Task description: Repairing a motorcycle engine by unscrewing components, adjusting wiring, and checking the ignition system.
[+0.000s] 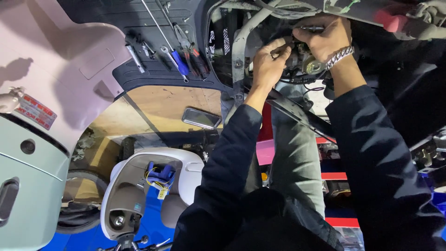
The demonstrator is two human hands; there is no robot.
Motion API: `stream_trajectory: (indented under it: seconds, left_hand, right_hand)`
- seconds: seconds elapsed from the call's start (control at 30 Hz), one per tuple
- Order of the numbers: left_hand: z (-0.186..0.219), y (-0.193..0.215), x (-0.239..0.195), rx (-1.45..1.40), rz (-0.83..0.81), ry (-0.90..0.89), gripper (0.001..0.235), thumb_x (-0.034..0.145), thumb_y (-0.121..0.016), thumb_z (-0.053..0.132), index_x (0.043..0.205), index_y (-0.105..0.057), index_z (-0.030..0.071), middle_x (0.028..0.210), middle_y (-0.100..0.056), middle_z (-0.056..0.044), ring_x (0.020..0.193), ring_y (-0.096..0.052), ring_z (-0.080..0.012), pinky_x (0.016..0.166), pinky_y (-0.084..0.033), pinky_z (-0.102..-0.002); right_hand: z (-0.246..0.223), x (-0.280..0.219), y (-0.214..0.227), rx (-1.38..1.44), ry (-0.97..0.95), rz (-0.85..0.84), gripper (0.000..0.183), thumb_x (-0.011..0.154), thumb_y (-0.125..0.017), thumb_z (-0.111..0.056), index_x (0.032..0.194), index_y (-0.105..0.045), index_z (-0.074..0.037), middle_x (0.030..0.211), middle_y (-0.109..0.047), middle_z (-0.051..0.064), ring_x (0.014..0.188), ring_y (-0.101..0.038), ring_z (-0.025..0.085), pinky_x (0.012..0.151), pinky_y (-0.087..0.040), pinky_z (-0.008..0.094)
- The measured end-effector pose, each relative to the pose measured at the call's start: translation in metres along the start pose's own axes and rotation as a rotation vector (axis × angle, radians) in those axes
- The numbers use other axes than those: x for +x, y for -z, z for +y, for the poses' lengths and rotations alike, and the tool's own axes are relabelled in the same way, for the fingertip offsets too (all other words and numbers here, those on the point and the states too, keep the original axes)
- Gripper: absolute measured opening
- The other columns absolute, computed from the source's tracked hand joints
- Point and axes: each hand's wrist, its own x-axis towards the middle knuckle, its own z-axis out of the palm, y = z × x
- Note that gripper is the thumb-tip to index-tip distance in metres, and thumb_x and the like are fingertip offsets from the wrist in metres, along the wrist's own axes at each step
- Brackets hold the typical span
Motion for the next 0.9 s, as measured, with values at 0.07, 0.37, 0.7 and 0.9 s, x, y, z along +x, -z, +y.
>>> stream_trajectory:
  seconds: [0.07,0.37,0.7,0.9]
  left_hand:
    - [0.002,-0.001,-0.003,-0.033,0.004,0.022,0.042,0.084,-0.075,0.021,0.122,-0.072,0.004,0.117,-0.076,-0.011,0.095,-0.074,-0.0223,0.067,-0.068,-0.032]
    - [-0.055,-0.018,0.018,-0.353,-0.025,-0.074,0.041,0.085,-0.072,-0.008,0.126,-0.069,-0.001,0.128,-0.071,-0.018,0.113,-0.070,-0.0235,0.102,-0.058,-0.033]
    - [-0.009,-0.005,-0.008,0.124,-0.085,-0.062,0.043,0.090,-0.070,0.022,0.132,-0.069,0.013,0.134,-0.072,-0.006,0.126,-0.067,-0.0191,0.109,-0.051,-0.028]
    - [-0.036,-0.014,0.004,-0.015,-0.024,-0.126,0.036,0.093,-0.066,0.011,0.128,-0.070,0.005,0.131,-0.072,-0.010,0.121,-0.068,-0.0189,0.109,-0.050,-0.028]
  right_hand:
    - [0.001,0.001,0.000,0.030,-0.063,-0.023,0.017,0.095,-0.079,-0.028,0.108,-0.081,-0.017,0.108,-0.078,0.001,0.097,-0.072,0.019,0.082,-0.056,0.034]
    - [0.000,0.007,0.000,-0.051,-0.263,-0.061,0.019,0.091,-0.076,-0.038,0.108,-0.080,-0.030,0.107,-0.077,-0.006,0.097,-0.069,0.015,0.083,-0.051,0.034]
    - [0.018,0.007,-0.004,-0.067,-0.131,-0.008,0.019,0.096,-0.078,-0.035,0.109,-0.081,-0.021,0.105,-0.078,0.000,0.092,-0.070,0.017,0.076,-0.054,0.034]
    - [0.013,0.005,-0.005,-0.071,-0.138,-0.008,0.018,0.092,-0.080,-0.036,0.108,-0.082,-0.026,0.104,-0.077,-0.004,0.088,-0.070,0.017,0.071,-0.054,0.034]
